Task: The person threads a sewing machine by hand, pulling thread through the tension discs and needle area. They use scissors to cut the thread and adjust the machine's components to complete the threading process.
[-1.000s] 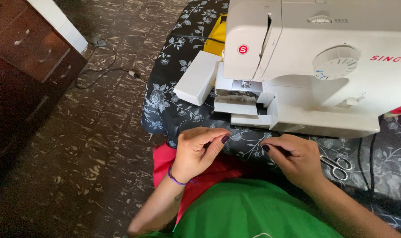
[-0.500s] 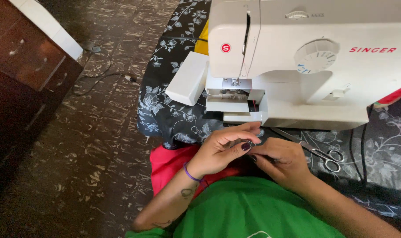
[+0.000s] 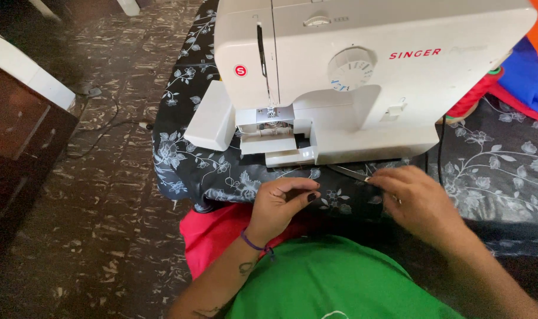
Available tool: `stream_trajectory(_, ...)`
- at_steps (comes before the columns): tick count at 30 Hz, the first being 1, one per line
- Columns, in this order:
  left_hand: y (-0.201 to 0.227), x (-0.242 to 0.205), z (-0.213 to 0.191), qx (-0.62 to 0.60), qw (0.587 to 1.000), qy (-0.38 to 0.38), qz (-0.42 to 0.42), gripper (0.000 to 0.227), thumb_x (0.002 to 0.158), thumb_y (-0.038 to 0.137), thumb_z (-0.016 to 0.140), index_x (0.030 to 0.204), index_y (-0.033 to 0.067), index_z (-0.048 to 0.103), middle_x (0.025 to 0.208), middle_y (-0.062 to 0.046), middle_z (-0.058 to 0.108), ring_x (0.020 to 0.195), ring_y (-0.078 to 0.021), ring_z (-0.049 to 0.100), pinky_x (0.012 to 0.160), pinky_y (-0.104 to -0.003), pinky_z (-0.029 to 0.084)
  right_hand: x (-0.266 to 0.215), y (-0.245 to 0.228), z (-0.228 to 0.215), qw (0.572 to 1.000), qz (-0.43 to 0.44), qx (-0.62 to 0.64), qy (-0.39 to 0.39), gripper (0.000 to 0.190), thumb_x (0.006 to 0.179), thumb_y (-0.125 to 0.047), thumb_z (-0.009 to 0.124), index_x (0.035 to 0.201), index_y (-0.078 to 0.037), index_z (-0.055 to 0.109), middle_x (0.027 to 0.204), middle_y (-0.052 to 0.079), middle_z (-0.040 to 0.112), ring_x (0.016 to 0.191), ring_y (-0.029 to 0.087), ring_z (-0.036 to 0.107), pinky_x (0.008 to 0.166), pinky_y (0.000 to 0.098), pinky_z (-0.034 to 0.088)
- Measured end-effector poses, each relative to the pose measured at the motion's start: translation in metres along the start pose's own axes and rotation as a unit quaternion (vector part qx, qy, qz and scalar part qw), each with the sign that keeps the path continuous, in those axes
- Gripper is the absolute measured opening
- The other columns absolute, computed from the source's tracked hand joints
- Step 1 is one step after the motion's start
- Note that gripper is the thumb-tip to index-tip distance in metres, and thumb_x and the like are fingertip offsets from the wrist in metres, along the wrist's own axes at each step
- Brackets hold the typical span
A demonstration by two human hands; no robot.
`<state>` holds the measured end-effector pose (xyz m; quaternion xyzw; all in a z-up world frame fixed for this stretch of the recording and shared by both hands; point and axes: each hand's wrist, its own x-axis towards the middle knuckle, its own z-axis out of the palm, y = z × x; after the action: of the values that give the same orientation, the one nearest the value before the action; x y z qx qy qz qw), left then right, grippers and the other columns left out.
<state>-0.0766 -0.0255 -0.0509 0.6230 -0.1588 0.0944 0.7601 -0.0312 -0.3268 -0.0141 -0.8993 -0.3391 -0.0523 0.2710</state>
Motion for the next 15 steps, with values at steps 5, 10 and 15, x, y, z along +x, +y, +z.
stream_trajectory(5,0.000,-0.010,0.005,0.031,0.998,0.018,-0.056,0.020,0.094,-0.002,0.079,0.114,-0.0004,0.080,0.106,-0.015,0.083,0.098,-0.0209,0.083,0.093,-0.029,0.070,-0.030,0.094,0.004,0.951,0.044,-0.295,-0.079,0.065,0.074,-0.020,0.070,0.138,-0.021,0.067,0.142,0.008,0.069,0.123,0.031,0.068,0.106,0.0466,0.051)
stream_trajectory(10,-0.004,-0.016,0.007,0.020,0.998,0.016,-0.049,0.024,0.095,0.000,0.079,0.118,-0.0002,0.077,0.106,-0.016,0.083,0.099,-0.0214,0.083,0.093,-0.030,0.070,-0.024,0.098,0.000,0.950,0.080,-0.270,-0.138,0.068,0.072,-0.015,0.065,0.140,-0.022,0.066,0.119,0.008,0.073,0.109,0.036,0.071,0.102,0.0485,0.054)
stream_trajectory(15,-0.009,-0.021,0.007,0.002,0.998,0.018,-0.056,0.028,0.095,-0.002,0.079,0.123,0.0000,0.076,0.108,-0.014,0.082,0.101,-0.0204,0.083,0.095,-0.030,0.069,-0.016,0.108,0.005,0.948,0.071,-0.269,-0.156,0.065,0.066,-0.025,0.072,0.130,-0.018,0.065,0.111,0.011,0.073,0.106,0.036,0.071,0.098,0.0484,0.056)
